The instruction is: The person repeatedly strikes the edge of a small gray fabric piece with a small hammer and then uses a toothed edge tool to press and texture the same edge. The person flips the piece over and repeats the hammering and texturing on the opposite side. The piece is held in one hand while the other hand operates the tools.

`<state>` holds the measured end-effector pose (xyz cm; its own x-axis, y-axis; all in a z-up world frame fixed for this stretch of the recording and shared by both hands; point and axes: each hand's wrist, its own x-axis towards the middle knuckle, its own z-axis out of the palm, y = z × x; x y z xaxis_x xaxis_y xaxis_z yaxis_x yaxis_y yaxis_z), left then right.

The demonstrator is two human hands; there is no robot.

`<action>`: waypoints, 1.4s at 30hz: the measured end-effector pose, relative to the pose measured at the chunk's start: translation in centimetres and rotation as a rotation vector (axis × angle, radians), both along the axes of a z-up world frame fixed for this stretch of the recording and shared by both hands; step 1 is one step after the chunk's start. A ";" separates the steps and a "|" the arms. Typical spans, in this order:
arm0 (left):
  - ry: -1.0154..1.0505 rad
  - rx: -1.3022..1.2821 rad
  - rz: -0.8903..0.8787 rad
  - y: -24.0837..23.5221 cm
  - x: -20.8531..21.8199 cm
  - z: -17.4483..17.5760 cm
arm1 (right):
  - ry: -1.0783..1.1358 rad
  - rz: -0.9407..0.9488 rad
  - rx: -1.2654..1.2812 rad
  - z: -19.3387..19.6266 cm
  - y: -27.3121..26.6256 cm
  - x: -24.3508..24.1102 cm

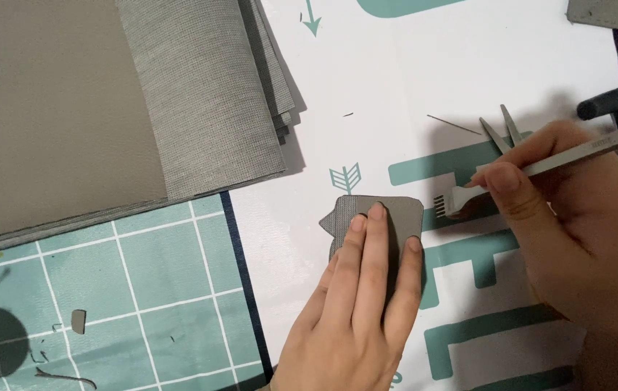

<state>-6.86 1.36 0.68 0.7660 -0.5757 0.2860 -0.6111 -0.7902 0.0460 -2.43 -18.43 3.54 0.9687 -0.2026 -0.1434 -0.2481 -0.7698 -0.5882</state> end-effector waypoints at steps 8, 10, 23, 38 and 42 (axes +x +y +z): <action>0.016 -0.049 -0.008 -0.1 0.3 -0.4 | 0.053 -0.018 -0.014 0.6 0.8 0.1; 0.012 -0.033 0.001 -0.1 0.2 -0.5 | 0.039 0.009 -0.049 0.3 0.5 0.0; -0.020 0.091 -0.002 -0.2 -0.1 -0.4 | -0.038 0.177 -0.040 -0.2 -0.3 -0.2; -0.038 0.084 -0.002 0.0 0.1 -0.3 | -0.050 0.202 0.048 -0.6 -0.1 -0.1; -0.041 0.106 -0.008 0.0 0.2 -0.2 | -0.073 0.189 0.092 -1.1 -0.1 -0.3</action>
<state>-6.67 1.40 0.45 0.7502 -0.6104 0.2541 -0.6171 -0.7844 -0.0623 -2.70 -18.58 2.49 0.9967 -0.0060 -0.0807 -0.0586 -0.7409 -0.6691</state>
